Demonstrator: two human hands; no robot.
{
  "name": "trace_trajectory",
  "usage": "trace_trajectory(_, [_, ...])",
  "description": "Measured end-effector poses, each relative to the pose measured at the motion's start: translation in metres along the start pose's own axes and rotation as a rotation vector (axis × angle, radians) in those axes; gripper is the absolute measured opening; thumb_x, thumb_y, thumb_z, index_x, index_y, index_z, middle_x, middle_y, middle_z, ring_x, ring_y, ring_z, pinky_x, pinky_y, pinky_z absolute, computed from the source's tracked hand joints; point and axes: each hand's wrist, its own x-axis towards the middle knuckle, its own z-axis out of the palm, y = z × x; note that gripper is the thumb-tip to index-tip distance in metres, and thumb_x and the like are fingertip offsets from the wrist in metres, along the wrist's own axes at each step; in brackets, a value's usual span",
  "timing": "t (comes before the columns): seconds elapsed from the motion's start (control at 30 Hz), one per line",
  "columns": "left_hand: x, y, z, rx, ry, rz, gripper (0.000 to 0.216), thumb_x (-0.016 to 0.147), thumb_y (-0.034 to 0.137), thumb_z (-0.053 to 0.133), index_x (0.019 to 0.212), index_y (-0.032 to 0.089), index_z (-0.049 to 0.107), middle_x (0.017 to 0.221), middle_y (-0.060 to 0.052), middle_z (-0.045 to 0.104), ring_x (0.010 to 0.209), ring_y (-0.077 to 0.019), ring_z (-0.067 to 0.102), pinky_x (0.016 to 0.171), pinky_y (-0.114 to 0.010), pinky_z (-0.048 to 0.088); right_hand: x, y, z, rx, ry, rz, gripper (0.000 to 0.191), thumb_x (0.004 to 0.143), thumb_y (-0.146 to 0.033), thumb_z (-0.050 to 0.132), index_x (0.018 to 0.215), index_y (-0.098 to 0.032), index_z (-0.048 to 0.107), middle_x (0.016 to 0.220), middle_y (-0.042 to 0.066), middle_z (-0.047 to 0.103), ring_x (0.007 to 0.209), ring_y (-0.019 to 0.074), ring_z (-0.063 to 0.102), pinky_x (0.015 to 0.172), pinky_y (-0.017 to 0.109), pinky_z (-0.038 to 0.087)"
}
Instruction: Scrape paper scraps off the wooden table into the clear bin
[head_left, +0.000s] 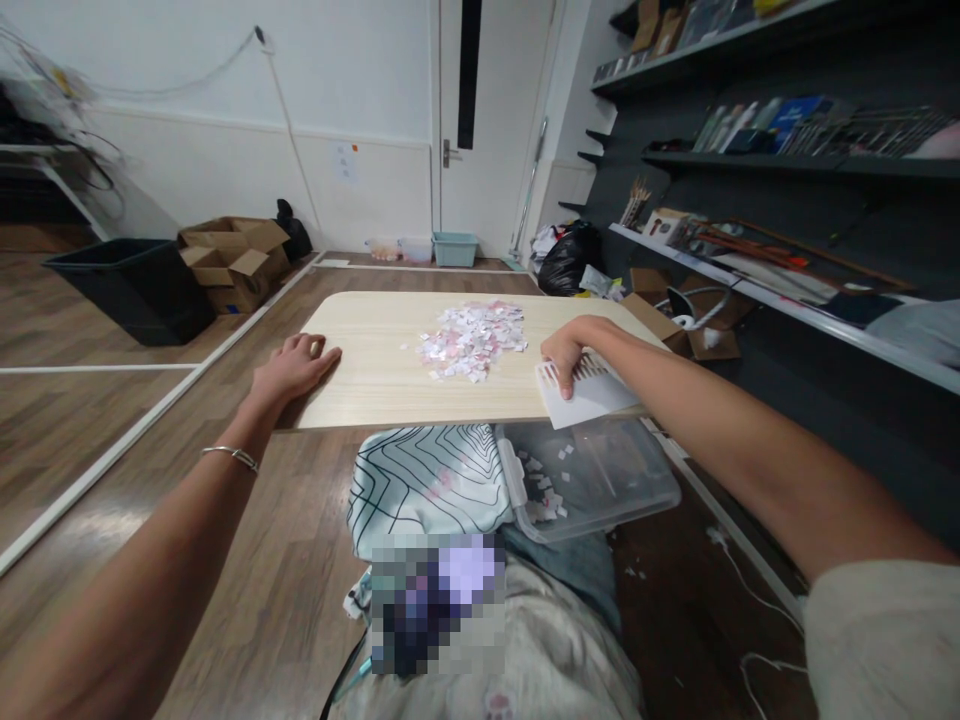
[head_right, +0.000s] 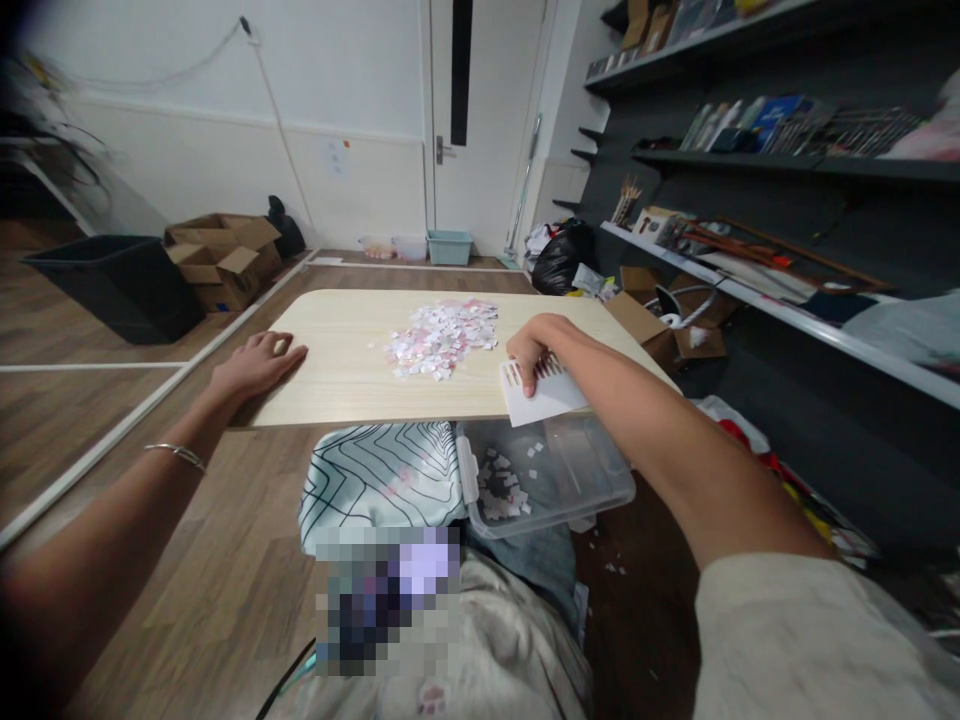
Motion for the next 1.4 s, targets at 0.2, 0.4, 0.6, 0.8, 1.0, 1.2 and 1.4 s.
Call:
trace_trajectory(0.2, [0.001, 0.0, 0.0, 0.029, -0.022, 0.009, 0.082, 0.098, 0.077, 0.033, 0.156, 0.021, 0.055, 0.168, -0.022, 0.048, 0.153, -0.0505, 0.046, 0.121, -0.066, 0.04, -0.014, 0.002, 0.007, 0.017, 0.038, -0.067, 0.066, 0.034, -0.048, 0.108, 0.083, -0.015, 0.079, 0.07, -0.001, 0.072, 0.063, 0.0174, 0.063, 0.061, 0.027, 0.047])
trace_trajectory(0.4, [0.0, 0.001, -0.002, 0.056, -0.027, 0.008, 0.081, 0.101, 0.075, 0.035, 0.157, 0.02, 0.054, 0.172, -0.022, 0.044, 0.152, -0.0509, 0.046, 0.119, -0.07, 0.042, -0.029, 0.013, 0.02, 0.124, 0.054, -0.162, 0.069, 0.039, -0.054, 0.106, 0.088, -0.016, 0.077, 0.078, 0.0, 0.075, 0.07, 0.0187, 0.066, 0.065, 0.027, 0.048])
trace_trajectory(0.6, [-0.001, 0.001, -0.003, 0.059, -0.035, 0.017, 0.08, 0.102, 0.073, 0.035, 0.157, 0.017, 0.053, 0.171, -0.022, 0.045, 0.153, -0.0508, 0.045, 0.12, -0.067, 0.042, -0.046, 0.03, 0.042, 0.243, 0.181, -0.312, 0.06, 0.058, -0.057, 0.097, 0.096, -0.018, 0.071, 0.097, 0.004, 0.075, 0.097, 0.0259, 0.067, 0.085, 0.031, 0.051])
trace_trajectory(0.8, [-0.001, 0.001, -0.002, 0.057, -0.037, 0.006, 0.083, 0.101, 0.075, 0.033, 0.158, 0.019, 0.051, 0.171, -0.021, 0.043, 0.153, -0.0496, 0.044, 0.122, -0.064, 0.04, -0.045, 0.043, 0.052, 0.301, 0.294, -0.353, 0.044, 0.07, -0.049, 0.09, 0.099, -0.021, 0.072, 0.107, 0.006, 0.073, 0.112, 0.0322, 0.064, 0.101, 0.037, 0.05])
trace_trajectory(1.0, [-0.001, 0.0, -0.002, 0.052, -0.026, 0.021, 0.078, 0.101, 0.074, 0.036, 0.153, 0.018, 0.053, 0.169, -0.023, 0.045, 0.152, -0.0492, 0.046, 0.12, -0.066, 0.042, -0.041, 0.05, 0.058, 0.391, 0.348, -0.343, 0.049, 0.072, -0.039, 0.085, 0.117, -0.022, 0.075, 0.134, 0.009, 0.072, 0.134, 0.037, 0.059, 0.114, 0.039, 0.046])
trace_trajectory(1.2, [0.0, -0.001, -0.001, 0.047, -0.027, 0.024, 0.071, 0.101, 0.073, 0.036, 0.144, 0.022, 0.058, 0.167, -0.02, 0.048, 0.152, -0.0475, 0.047, 0.121, -0.063, 0.041, -0.042, 0.052, 0.074, 0.468, 0.395, -0.335, 0.055, 0.078, -0.035, 0.076, 0.131, -0.021, 0.072, 0.142, 0.009, 0.073, 0.132, 0.0351, 0.064, 0.113, 0.039, 0.049])
trace_trajectory(1.4, [0.001, -0.002, -0.001, 0.052, -0.032, 0.024, 0.075, 0.099, 0.076, 0.033, 0.146, 0.023, 0.057, 0.169, -0.02, 0.046, 0.153, -0.0487, 0.045, 0.12, -0.064, 0.04, -0.033, 0.045, 0.083, 0.48, 0.568, -0.241, 0.032, 0.1, -0.037, 0.064, 0.124, -0.018, 0.074, 0.145, 0.013, 0.07, 0.136, 0.0316, 0.062, 0.117, 0.047, 0.048])
